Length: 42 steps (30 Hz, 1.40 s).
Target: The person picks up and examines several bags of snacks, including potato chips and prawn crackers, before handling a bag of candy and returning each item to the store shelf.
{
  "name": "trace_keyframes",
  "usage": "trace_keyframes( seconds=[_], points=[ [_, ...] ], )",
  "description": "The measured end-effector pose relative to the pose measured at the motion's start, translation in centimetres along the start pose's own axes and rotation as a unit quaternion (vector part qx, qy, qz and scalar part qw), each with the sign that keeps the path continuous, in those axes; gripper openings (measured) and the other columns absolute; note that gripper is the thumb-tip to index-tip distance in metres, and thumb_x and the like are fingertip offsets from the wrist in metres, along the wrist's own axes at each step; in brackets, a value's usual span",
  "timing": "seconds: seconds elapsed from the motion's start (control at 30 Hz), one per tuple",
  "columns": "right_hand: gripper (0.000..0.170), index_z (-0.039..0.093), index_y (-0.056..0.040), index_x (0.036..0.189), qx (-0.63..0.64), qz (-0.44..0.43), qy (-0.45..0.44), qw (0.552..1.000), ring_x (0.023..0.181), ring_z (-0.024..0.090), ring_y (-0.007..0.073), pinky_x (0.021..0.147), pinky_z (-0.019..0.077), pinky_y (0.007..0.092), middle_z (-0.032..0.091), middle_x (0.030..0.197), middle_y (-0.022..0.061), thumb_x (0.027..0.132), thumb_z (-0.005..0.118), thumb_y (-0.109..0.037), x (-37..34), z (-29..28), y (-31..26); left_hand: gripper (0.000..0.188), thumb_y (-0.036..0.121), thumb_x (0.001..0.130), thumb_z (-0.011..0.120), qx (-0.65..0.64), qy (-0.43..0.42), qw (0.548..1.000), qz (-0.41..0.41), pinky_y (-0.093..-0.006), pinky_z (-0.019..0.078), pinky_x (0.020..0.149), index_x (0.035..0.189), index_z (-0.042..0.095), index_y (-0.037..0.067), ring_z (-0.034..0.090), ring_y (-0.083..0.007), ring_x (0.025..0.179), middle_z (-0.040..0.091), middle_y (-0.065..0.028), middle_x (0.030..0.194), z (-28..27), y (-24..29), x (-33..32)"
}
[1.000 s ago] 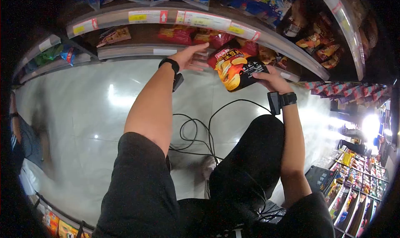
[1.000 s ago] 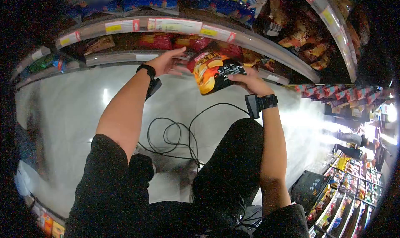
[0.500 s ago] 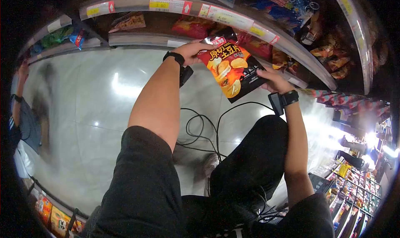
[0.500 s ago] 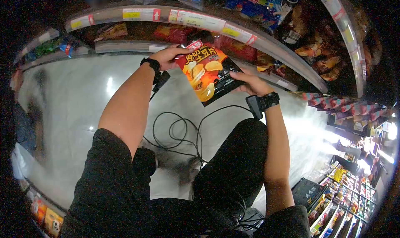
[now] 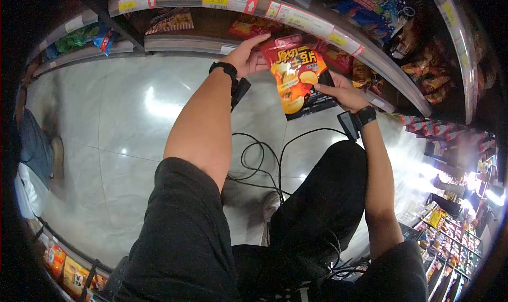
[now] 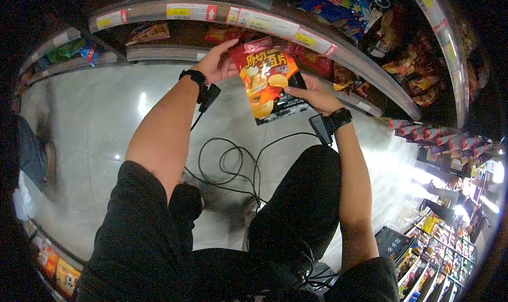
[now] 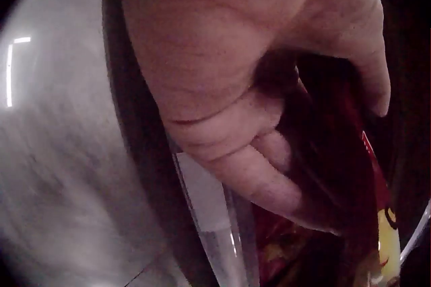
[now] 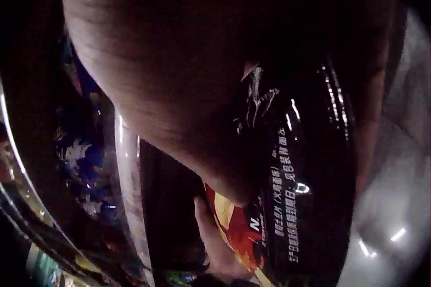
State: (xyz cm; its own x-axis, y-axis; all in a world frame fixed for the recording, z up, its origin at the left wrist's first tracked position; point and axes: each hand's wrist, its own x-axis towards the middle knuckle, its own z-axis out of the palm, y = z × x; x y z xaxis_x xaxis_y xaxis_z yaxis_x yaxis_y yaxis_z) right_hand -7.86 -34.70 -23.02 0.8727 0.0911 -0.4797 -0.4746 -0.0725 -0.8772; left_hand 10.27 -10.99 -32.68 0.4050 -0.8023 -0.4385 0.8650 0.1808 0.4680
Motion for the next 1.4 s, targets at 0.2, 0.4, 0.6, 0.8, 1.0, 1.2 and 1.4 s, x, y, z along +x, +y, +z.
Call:
trace_keyframes(
  seconds=[0.2, 0.4, 0.6, 0.8, 1.0, 1.2, 1.4],
  points=[
    [0.034, 0.059, -0.0054, 0.124, 0.083, 0.008, 0.098, 0.992, 0.103, 0.060, 0.0075, 0.092, 0.0470, 0.0254, 0.066, 0.115, -0.0010, 0.093, 0.071, -0.014, 1.6, -0.1, 0.5, 0.049, 0.038, 0.095, 0.065, 0.147, -0.130, 0.975, -0.101, -0.0411, 0.0548, 0.098, 0.130, 0.054, 0.005, 0.066, -0.0263, 0.112, 0.059, -0.0109, 0.129, -0.7, 0.4, -1.5],
    [0.043, 0.052, -0.0065, 0.129, 0.093, -0.045, 0.109, 0.989, 0.106, 0.061, 0.0109, 0.092, 0.0464, 0.0254, 0.064, 0.120, 0.0012, 0.091, 0.071, -0.006, 3.0, 0.7, 1.0, 0.037, 0.033, 0.092, 0.072, 0.310, -0.059, 0.946, -0.076, -0.0266, 0.0586, 0.077, 0.119, 0.063, 0.009, 0.069, -0.0112, 0.086, 0.070, -0.0011, 0.103, 0.4, 0.1, 0.9],
    [0.033, 0.050, -0.0019, 0.119, 0.130, 0.031, 0.232, 0.963, 0.105, 0.062, 0.0169, 0.090, 0.0596, 0.0416, 0.062, 0.117, 0.0058, 0.091, 0.068, -0.005, 2.5, -1.2, 1.2, 0.049, 0.046, 0.089, 0.071, 0.527, 0.028, 0.849, 0.035, -0.0279, 0.0552, 0.072, 0.120, 0.066, 0.010, 0.066, -0.0125, 0.078, 0.070, -0.0068, 0.104, 3.7, 1.3, 3.9],
    [0.025, 0.056, 0.0003, 0.113, 0.097, 0.040, 0.347, 0.932, 0.111, 0.061, 0.0217, 0.091, 0.0588, 0.0418, 0.062, 0.120, 0.0107, 0.092, 0.067, -0.010, 5.5, -6.1, 5.1, 0.053, 0.048, 0.097, 0.043, 0.654, 0.085, 0.737, 0.148, -0.0439, 0.0454, 0.100, 0.130, 0.062, 0.011, 0.068, -0.0316, 0.104, 0.070, -0.0136, 0.117, 4.1, -0.2, 8.4],
    [0.052, 0.053, -0.0017, 0.137, -0.410, -0.084, 0.402, 0.814, 0.129, 0.050, 0.0299, 0.109, 0.0369, 0.0398, 0.056, 0.140, 0.0145, 0.094, 0.063, -0.030, 7.9, -9.6, 7.1, 0.057, 0.050, 0.092, 0.052, 0.702, 0.114, 0.698, 0.083, -0.0406, 0.0429, 0.105, 0.134, 0.059, 0.012, 0.057, -0.0354, 0.124, 0.060, -0.0183, 0.134, 5.0, 1.7, 4.7],
    [0.055, 0.055, -0.0047, 0.137, -0.355, 0.024, 0.458, 0.815, 0.134, 0.048, 0.0283, 0.113, 0.0347, 0.0376, 0.056, 0.142, 0.0127, 0.091, 0.067, -0.032, 7.3, -13.4, 12.3, 0.053, 0.041, 0.088, 0.064, 0.595, 0.117, 0.776, 0.171, -0.0403, 0.0444, 0.103, 0.136, 0.060, 0.018, 0.058, -0.0361, 0.122, 0.063, -0.0191, 0.130, 1.2, -0.3, 4.8],
    [0.049, 0.060, -0.0052, 0.131, -0.349, -0.125, 0.520, 0.770, 0.125, 0.057, 0.0320, 0.109, 0.0396, 0.0375, 0.062, 0.133, 0.0143, 0.086, 0.065, -0.022, 7.2, -17.7, 17.0, 0.048, 0.036, 0.089, 0.065, 0.564, 0.147, 0.804, 0.121, -0.0379, 0.0435, 0.104, 0.133, 0.062, 0.017, 0.059, -0.0332, 0.122, 0.064, -0.0157, 0.129, 2.7, 0.0, 4.0]
  ],
)
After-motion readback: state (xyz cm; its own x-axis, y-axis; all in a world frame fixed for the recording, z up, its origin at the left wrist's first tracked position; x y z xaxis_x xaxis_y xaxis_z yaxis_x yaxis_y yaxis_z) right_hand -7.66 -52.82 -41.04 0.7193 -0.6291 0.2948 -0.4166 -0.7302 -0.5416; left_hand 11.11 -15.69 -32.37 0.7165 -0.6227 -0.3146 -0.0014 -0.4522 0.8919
